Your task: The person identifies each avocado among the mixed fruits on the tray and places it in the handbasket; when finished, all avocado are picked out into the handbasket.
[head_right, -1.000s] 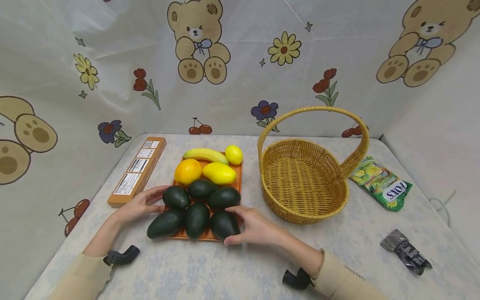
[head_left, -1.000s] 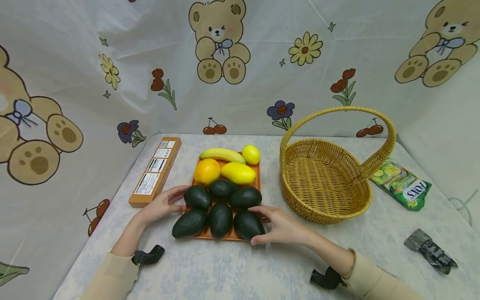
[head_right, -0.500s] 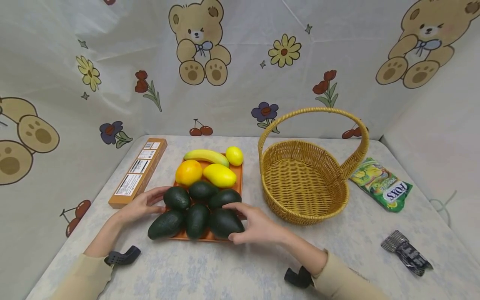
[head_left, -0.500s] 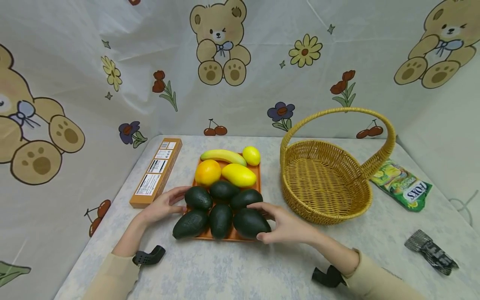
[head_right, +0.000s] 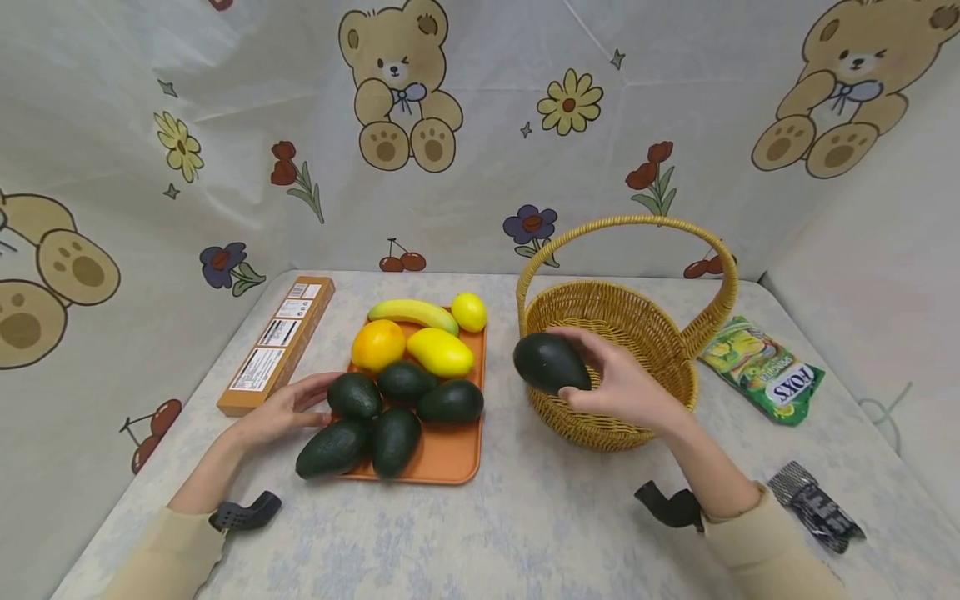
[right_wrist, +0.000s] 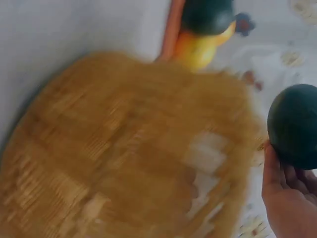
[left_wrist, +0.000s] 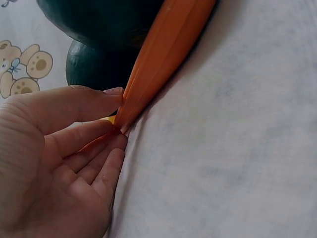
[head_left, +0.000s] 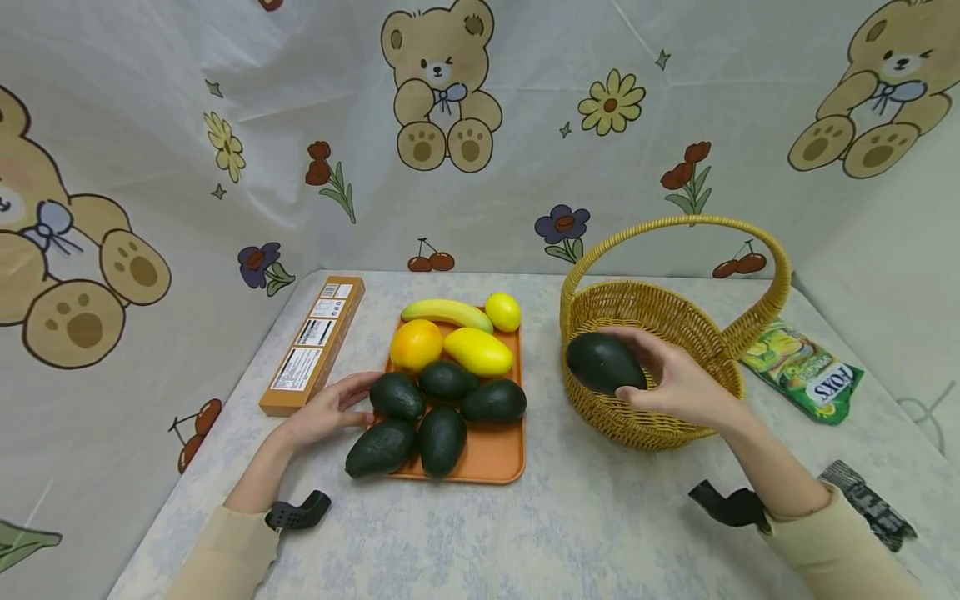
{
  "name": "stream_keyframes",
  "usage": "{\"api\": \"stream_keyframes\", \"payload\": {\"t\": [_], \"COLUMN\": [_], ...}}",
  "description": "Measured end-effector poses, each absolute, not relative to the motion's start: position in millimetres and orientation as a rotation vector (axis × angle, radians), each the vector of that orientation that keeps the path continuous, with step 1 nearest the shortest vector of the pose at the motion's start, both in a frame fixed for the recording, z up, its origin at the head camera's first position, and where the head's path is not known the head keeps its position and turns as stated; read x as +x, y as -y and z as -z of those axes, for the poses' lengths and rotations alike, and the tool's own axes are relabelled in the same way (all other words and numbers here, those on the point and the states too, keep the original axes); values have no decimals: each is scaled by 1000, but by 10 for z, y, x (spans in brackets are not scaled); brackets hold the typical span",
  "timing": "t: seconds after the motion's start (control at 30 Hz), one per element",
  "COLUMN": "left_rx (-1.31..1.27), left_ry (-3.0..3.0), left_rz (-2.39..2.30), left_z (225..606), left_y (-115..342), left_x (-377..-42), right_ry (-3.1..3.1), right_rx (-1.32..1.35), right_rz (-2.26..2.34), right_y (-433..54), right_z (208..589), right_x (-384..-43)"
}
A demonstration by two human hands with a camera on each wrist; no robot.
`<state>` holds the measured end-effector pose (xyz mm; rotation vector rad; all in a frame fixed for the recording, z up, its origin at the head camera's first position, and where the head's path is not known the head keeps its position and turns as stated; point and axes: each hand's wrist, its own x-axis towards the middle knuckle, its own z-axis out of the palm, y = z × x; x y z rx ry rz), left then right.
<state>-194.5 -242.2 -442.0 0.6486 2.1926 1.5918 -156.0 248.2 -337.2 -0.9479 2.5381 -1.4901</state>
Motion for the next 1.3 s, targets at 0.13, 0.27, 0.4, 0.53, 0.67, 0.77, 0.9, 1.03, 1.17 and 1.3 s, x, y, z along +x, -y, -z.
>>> {"api": "stream_keyframes", "payload": {"t": [0.13,0.27,0.4,0.53,0.67,0.77,0.9,1.03,1.17,1.3], "left_rx": [656,659,675,687,695,700,714,714,698,678], "left_ry": [-2195,-2191,-2189,-2185,-2180,-2175,-2171,-2177,-2189,-2186], "left_rz": [-1587,-1596,-1601,-1607,-1607,-1607,-1609,-1603,-1594,-1599], "left_z": [4427,4435,4453,4456,4453,4456,4464,4462,4460,4456], "left_y": [2427,2427,2430,2431,2428,2429,2435,2437,2436,2434], "left_x": [-1956,-1958,-1958,-1962,-1959,-1958,-1961,-1962,-1964,-1960], "right_ry": [-2627,-2585,-2512,-2479,-2456,-2439,-2435,-2424,-2441,-2439], "right_rx": [-823,-751,-743,-771,-791,-782,-777,-766,-755,-729], "right_rz": [1371,1353,1363,1346,1293,1242,1158,1099,1043,1026], "right_y": [-2704,-2852,-2937,-2981,-3007,-3020,-3019,-3014,-3003,-2988], "right_z": [3454,3553,3639,3703,3756,3791,3819,3837,3844,3847], "right_x": [-1639,-1722,-1787,-1837,-1874,-1894,-1913,-1918,-1902,-1887]}}
